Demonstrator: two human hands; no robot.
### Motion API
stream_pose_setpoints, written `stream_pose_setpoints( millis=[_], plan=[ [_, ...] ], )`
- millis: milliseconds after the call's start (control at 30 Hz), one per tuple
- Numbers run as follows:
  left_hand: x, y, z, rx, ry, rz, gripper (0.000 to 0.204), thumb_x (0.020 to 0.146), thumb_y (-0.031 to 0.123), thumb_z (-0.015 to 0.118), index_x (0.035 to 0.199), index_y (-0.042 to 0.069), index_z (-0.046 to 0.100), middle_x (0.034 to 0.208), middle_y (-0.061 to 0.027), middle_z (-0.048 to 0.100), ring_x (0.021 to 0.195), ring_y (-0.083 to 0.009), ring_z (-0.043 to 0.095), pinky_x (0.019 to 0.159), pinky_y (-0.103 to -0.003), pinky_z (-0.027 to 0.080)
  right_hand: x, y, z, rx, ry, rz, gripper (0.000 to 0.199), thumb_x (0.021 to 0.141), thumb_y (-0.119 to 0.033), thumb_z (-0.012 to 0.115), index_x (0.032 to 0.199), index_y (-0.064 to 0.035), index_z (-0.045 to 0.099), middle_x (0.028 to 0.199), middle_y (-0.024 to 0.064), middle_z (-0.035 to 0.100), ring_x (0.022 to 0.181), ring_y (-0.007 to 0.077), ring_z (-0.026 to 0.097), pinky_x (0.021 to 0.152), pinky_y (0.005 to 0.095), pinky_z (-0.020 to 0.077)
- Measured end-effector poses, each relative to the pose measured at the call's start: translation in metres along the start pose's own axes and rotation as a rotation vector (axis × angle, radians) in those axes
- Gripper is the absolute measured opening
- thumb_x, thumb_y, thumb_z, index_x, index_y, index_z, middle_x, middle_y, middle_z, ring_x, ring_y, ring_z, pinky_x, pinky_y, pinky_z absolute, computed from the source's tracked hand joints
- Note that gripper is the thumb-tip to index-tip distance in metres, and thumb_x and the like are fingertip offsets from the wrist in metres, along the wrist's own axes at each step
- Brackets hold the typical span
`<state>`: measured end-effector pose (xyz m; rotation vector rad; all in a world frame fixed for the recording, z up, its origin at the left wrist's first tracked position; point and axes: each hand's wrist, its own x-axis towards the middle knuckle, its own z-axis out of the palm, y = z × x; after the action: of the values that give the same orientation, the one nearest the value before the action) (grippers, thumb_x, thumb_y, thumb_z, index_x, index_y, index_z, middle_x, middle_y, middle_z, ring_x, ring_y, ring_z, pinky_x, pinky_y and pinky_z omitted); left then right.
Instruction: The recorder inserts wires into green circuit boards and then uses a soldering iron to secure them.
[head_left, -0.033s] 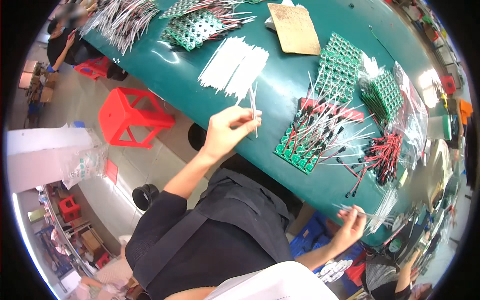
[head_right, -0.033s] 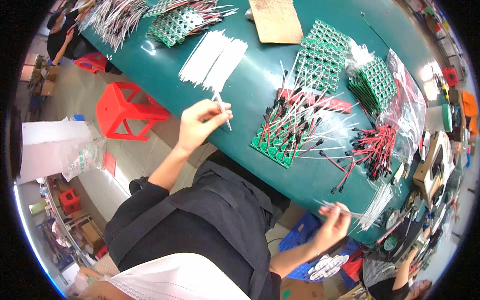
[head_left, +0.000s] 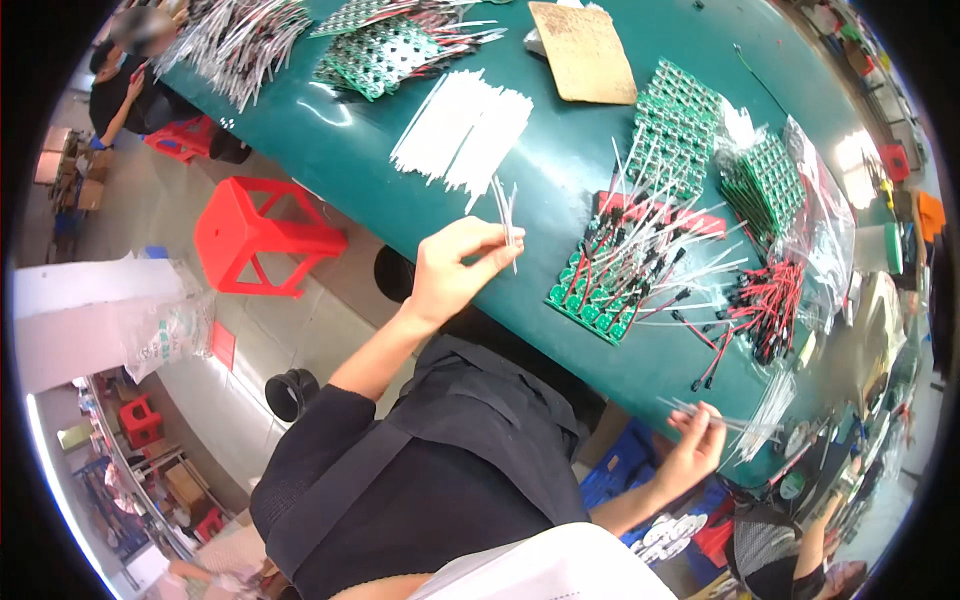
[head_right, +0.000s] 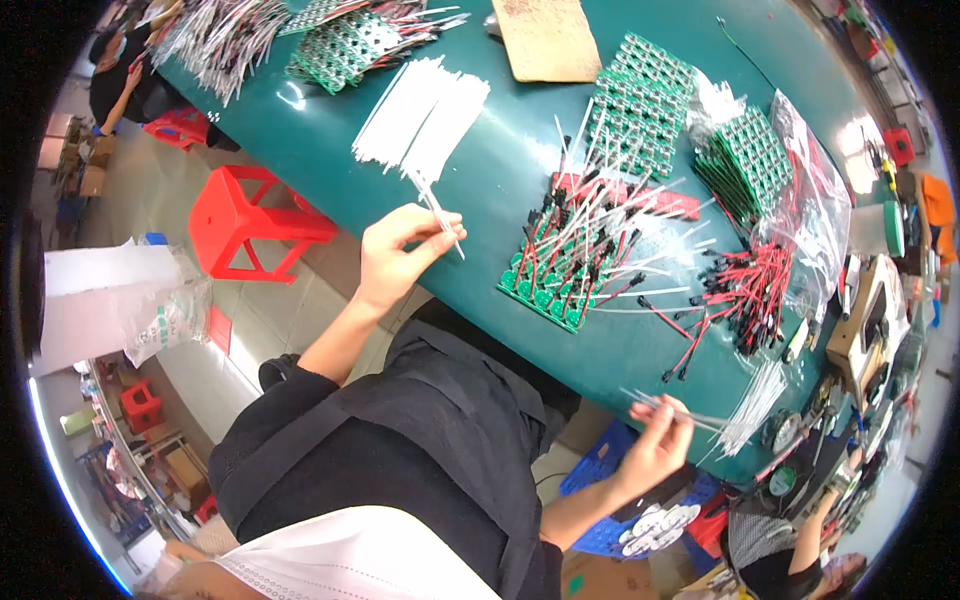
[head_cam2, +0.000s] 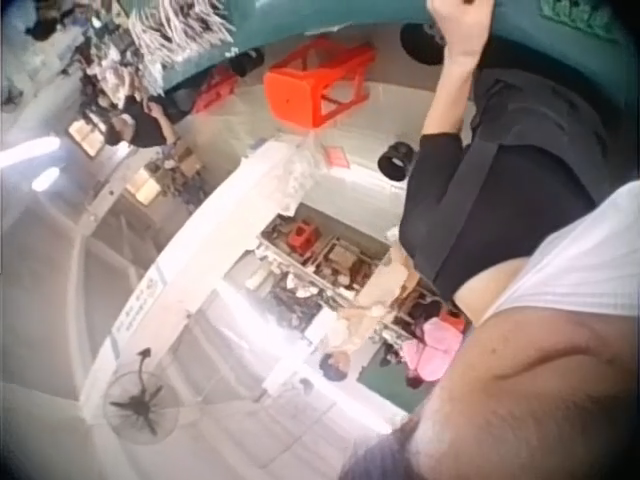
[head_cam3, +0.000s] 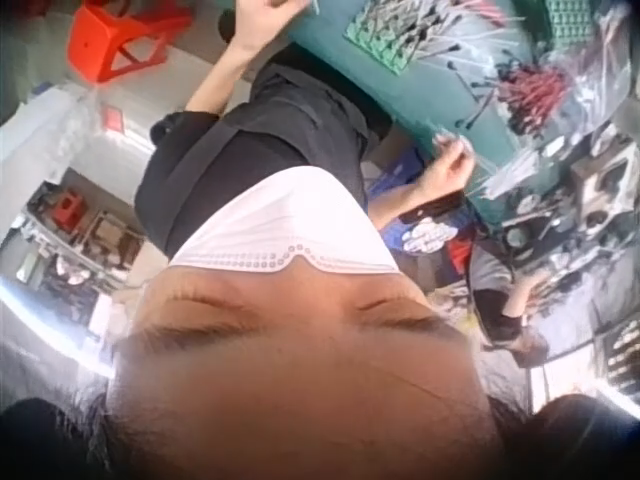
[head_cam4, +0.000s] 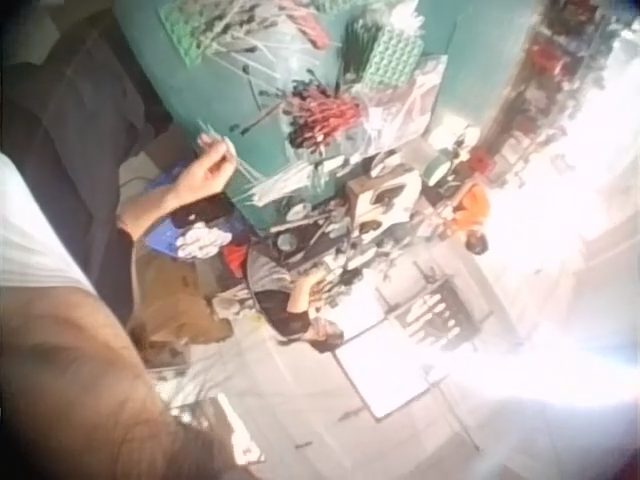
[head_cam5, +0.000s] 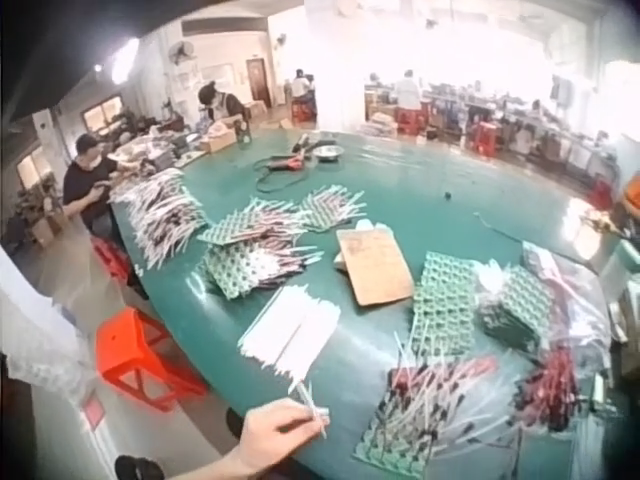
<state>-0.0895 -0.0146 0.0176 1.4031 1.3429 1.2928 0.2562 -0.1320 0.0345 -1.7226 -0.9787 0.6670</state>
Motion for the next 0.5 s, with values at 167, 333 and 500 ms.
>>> stream_pose_setpoints(
  millis=[167,333,500],
  plan=[
    [-0.003,-0.017,0.012,0.222,-0.012,0.363,0.014,0.080,-0.008,0.072,0.093,-0.002,0.069,0.090,-0.0121,0.073,0.082,-0.0210,0.070,0.074,-0.030,0.055,-0.018,0.011,0.056,-0.261,0.097,-0.246,0.013,0.099,-0.005,0.056,0.106,0.0054,0.061,0.094,0.0105,0.066,0.075,0.0138,0.065,0.070,0.0272,0.0555],
    [-0.005,-0.030,0.014,0.237,-0.018,0.293,0.015,0.079,-0.004,0.075,0.092,0.002,0.072,0.088,-0.0099,0.072,0.079,-0.0204,0.070,0.069,-0.029,0.056,-0.020,0.018,0.081,-0.349,0.120,-0.332,0.008,0.090,0.003,0.065,0.097,0.0060,0.069,0.093,0.0149,0.069,0.082,0.0224,0.067,0.076,0.0321,0.0543],
    [-0.016,-0.018,0.025,0.121,-0.084,0.240,0.014,0.081,-0.006,0.073,0.095,-0.002,0.071,0.091,-0.0106,0.072,0.082,-0.0189,0.070,0.072,-0.028,0.057,-0.037,-0.012,0.114,0.248,0.021,-0.102,0.010,0.088,0.006,0.067,0.098,0.0062,0.066,0.095,0.0133,0.070,0.087,0.0193,0.067,0.082,0.0314,0.0536]
  ],
)
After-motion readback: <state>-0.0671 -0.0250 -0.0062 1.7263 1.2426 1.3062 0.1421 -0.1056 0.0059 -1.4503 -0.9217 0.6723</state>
